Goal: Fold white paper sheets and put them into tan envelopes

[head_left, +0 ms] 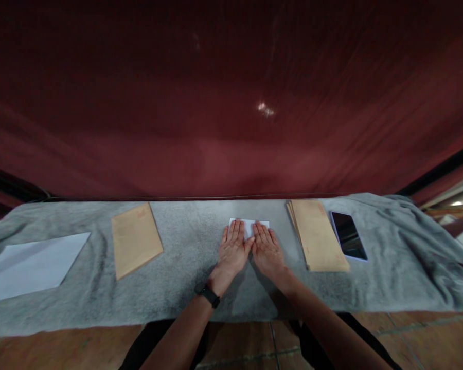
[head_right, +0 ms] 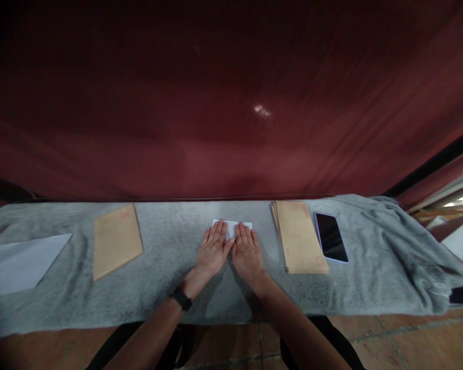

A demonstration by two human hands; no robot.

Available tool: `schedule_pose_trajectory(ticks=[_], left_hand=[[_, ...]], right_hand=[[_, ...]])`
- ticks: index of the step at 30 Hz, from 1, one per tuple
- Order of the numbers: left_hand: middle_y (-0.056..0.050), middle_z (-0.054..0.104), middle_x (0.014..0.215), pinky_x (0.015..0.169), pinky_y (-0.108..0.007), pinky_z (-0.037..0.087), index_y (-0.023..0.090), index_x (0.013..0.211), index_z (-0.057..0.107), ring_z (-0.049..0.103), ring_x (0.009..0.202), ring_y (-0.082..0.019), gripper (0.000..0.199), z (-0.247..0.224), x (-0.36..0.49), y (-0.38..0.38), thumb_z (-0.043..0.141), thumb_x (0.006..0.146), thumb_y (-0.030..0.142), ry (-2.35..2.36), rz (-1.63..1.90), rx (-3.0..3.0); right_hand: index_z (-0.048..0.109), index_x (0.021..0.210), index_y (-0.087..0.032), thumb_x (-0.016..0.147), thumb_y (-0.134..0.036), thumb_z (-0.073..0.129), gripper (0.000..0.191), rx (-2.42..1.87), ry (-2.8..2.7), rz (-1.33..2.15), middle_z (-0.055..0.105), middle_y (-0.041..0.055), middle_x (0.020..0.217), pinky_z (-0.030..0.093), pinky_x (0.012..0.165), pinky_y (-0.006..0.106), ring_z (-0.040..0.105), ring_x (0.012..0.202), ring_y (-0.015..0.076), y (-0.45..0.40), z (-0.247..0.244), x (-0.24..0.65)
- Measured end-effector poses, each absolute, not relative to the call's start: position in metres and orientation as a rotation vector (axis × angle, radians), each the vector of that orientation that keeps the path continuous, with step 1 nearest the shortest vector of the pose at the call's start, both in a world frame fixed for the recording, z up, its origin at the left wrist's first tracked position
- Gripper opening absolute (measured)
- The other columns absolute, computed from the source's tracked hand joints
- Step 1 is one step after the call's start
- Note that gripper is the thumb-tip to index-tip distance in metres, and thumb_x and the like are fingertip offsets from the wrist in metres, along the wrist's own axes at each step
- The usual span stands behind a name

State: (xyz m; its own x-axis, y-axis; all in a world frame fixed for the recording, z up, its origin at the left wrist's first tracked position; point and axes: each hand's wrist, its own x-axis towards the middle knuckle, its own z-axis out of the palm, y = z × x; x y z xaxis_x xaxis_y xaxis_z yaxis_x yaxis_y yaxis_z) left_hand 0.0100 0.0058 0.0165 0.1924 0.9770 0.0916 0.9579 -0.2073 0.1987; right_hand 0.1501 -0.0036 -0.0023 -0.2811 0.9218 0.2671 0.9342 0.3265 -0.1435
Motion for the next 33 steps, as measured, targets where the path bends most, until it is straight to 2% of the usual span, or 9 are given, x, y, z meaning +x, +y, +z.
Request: schedule_pose_trajectory(ticks=[9,15,19,22,25,27,33], left_hand=[[-0.018,0.031,0.163,0.126,-0.045,0.021,0.004,0.156,0.032,0.024,0.154,-0.027,0.065,0.014,-0.002,0.006,0.03,0.104,0.042,2.067,0.236,2.306],[-0.017,0.033,0.162,0.125,-0.047,0.022,0.006,0.156,0.033,0.026,0.153,-0.027,0.06,0.017,-0.006,0.004,0.03,0.104,0.036,2.133,0.228,2.278],[-0.021,0.032,0.162,0.125,-0.05,0.022,0.002,0.154,0.035,0.025,0.153,-0.031,0.061,0.023,-0.008,0.001,0.032,0.104,0.035,2.178,0.296,2.271],[-0.017,0.029,0.164,0.126,-0.048,0.022,0.007,0.153,0.039,0.023,0.154,-0.029,0.056,0.028,-0.006,-0.004,0.035,0.103,0.033,1.965,0.364,2.446],[-0.012,0.039,0.161,0.125,-0.046,0.026,0.015,0.15,0.045,0.032,0.151,-0.025,0.052,0.03,-0.001,-0.01,0.043,0.103,0.037,1.589,0.322,2.604],[-0.013,0.046,0.157,0.123,-0.047,0.03,0.015,0.147,0.049,0.039,0.148,-0.026,0.051,0.032,0.004,-0.013,0.047,0.102,0.039,1.5,0.262,2.623],[-0.02,0.056,0.147,0.115,-0.044,0.041,0.009,0.136,0.057,0.051,0.139,-0.029,0.039,0.041,0.019,-0.011,0.048,0.099,0.02,1.511,0.084,2.687]], right_hand=[[0.038,0.154,-0.004,0.107,-0.031,0.034,0.055,-1.738,-2.222,-0.129,0.038,0.0182,0.159,0.029,0.12,0.051,0.039,0.146,0.0315,-0.002,-0.005,0.174],[0.037,0.156,-0.009,0.106,-0.028,0.033,0.054,-1.753,-2.194,-0.122,0.038,0.0172,0.159,0.031,0.119,0.052,0.039,0.147,0.0307,-0.004,-0.005,0.183],[0.04,0.154,-0.005,0.104,-0.025,0.034,0.053,-1.778,-2.18,-0.121,0.039,0.0178,0.159,0.031,0.119,0.05,0.038,0.147,0.0309,-0.005,-0.003,0.186],[0.042,0.153,-0.007,0.104,-0.025,0.034,0.053,-1.787,-2.164,-0.106,0.042,0.0172,0.158,0.031,0.119,0.05,0.039,0.146,0.0307,-0.005,-0.002,0.188],[0.045,0.15,-0.007,0.103,-0.025,0.037,0.051,-1.801,-2.156,-0.088,0.043,0.0174,0.157,0.031,0.118,0.049,0.04,0.145,0.0308,-0.002,0.001,0.188],[0.048,0.148,-0.007,0.102,-0.022,0.039,0.05,-1.821,-2.146,-0.065,0.045,0.0169,0.156,0.032,0.117,0.047,0.041,0.144,0.0308,0.001,0.004,0.189],[0.057,0.139,-0.015,0.098,-0.018,0.045,0.044,-1.857,-2.106,0.038,0.057,0.0139,0.146,0.04,0.108,0.044,0.048,0.134,0.0298,0.012,0.014,0.195]])
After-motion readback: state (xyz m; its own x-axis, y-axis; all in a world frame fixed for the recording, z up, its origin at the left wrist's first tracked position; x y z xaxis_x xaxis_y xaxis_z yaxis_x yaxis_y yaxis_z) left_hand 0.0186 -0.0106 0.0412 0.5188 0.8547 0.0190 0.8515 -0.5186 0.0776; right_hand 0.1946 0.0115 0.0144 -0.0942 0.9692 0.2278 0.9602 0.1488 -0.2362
